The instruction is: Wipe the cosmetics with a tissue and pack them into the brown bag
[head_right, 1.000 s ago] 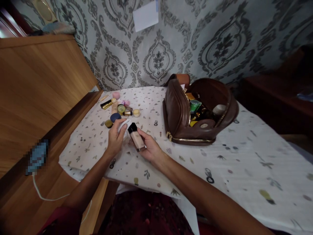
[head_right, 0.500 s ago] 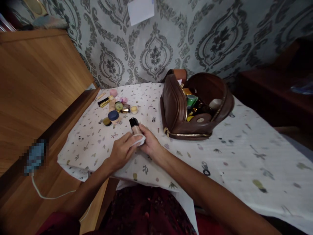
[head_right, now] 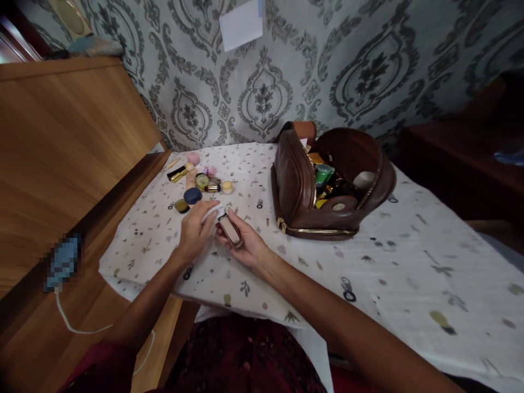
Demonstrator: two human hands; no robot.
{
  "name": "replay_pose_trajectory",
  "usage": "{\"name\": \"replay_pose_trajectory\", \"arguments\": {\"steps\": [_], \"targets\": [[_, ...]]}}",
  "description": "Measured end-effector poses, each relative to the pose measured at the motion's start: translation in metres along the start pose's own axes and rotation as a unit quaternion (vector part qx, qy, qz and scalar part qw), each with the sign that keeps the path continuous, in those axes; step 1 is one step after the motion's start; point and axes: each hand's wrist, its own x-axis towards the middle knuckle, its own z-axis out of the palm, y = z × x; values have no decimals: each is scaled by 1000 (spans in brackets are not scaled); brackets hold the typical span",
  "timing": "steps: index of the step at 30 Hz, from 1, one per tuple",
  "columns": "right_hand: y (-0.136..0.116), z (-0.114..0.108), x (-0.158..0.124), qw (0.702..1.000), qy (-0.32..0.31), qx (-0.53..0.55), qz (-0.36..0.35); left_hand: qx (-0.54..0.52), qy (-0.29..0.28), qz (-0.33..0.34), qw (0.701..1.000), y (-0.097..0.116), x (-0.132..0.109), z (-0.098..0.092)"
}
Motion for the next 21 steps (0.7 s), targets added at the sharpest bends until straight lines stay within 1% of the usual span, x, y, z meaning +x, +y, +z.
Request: {"name": "replay_pose_trajectory", "arguments": {"steps": [2, 3, 6, 9, 11, 14, 18, 21], "targets": [[0, 2, -2, 1000, -4, 2, 16, -42, 37, -20, 998, -8, 6, 1], [0, 3, -2, 1000, -2, 6, 17, -58, 46, -23, 997, -10, 7, 1], [1, 1, 0, 1000, 10, 13, -2, -65, 53, -20, 996, -9, 4, 5], [2, -3, 3, 999, 34, 8, -12, -52, 58, -6, 997, -3, -6, 9], [2, -5, 5, 999, 46, 10, -21, -48, 41, 9, 998, 3, -13, 11], [-1, -9, 7, 998, 45, 13, -30, -21, -9, 49, 999, 15, -24, 12], [-6, -10, 7, 999, 42, -7, 4, 39, -46, 125, 990, 31, -39, 14], [-8, -10, 6, 999, 42, -18, 12, 71, -63, 155, 983, 37, -45, 14]]}}
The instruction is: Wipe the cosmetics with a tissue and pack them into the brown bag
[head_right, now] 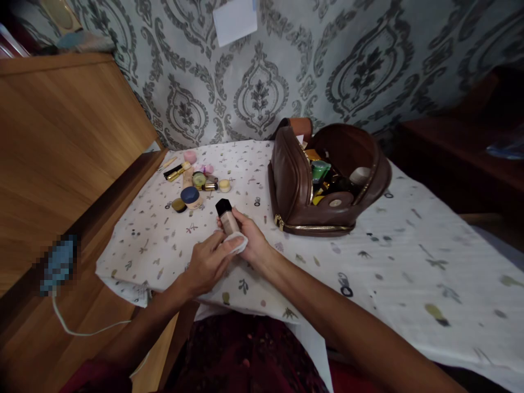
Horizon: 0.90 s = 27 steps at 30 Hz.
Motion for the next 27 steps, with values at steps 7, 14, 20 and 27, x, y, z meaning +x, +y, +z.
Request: {"name": "replay_pose_trajectory", "arguments": {"steps": [7, 14, 20, 27], "targets": [[7, 8, -3, 999, 22, 23, -17, -4, 24, -70, 997, -26, 9, -5], [11, 11, -7, 999, -17, -5, -36, -105, 92, -177, 974, -63, 29, -9], [9, 6, -1, 999, 13, 21, -43, -42, 53, -143, 987, -45, 21, -6], [3, 0, 0, 999, -15, -19, -24, 23, 8, -1, 1000, -5, -2, -3]]}}
